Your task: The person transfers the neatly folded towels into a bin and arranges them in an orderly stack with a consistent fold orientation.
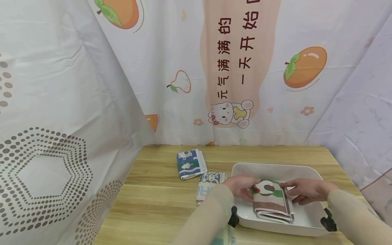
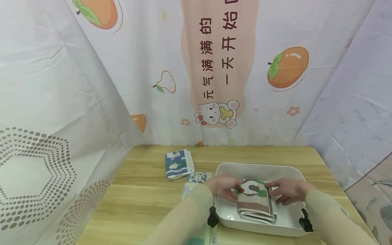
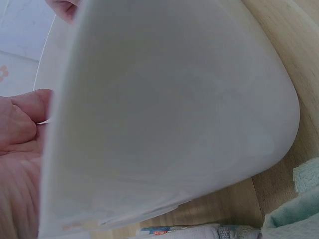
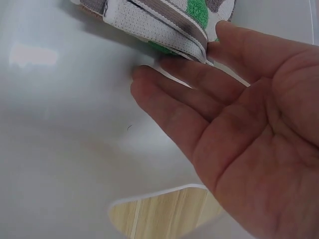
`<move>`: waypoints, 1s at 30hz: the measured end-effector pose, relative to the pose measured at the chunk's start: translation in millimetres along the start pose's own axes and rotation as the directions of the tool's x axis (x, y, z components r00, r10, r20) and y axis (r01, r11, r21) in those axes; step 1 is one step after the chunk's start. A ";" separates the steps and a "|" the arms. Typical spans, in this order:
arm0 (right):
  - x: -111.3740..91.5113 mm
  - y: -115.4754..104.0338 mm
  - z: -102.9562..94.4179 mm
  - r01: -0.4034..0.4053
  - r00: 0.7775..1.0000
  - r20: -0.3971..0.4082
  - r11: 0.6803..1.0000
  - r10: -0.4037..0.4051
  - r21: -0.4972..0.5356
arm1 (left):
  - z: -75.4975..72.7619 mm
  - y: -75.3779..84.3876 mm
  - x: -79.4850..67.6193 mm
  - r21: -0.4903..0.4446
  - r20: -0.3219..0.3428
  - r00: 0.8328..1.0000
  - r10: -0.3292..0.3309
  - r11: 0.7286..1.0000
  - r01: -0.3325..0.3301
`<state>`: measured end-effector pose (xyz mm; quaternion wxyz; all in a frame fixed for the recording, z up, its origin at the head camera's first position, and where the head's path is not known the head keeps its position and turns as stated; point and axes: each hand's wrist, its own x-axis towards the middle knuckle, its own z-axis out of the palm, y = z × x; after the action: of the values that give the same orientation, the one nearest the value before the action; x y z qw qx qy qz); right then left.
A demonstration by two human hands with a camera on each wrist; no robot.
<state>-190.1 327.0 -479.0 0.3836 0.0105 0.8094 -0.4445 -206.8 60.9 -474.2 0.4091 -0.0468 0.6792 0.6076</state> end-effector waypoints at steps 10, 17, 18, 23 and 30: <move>-3.1 -3.9 1.7 -0.011 1.000 -0.009 1.000 0.011 -0.028 | -0.2 -0.2 0.6 0.034 -0.008 1.000 -0.011 0.999 0.012; -3.9 -1.9 1.6 -0.011 1.000 -0.015 1.000 0.010 -0.021 | -3.0 2.3 -3.6 0.020 -0.021 1.000 0.018 1.000 -0.017; -4.0 -1.6 1.3 -0.010 1.000 -0.014 1.000 0.010 -0.021 | -3.9 3.3 -4.9 0.019 -0.019 0.999 0.030 0.999 -0.030; -5.9 -2.4 -1.0 0.001 1.000 -0.009 0.999 -0.001 -0.035 | -10.1 9.3 -13.2 -0.003 0.029 0.996 0.082 0.997 -0.082; -10.7 -5.7 -4.7 0.037 0.999 -0.025 0.998 -0.038 -0.049 | -20.5 14.8 -25.6 -0.059 0.138 0.985 0.100 0.994 -0.092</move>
<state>-187.5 330.4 -466.7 0.3650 -0.0080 0.8248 -0.4317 -208.4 35.9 -448.3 0.4248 0.0182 0.6339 0.6460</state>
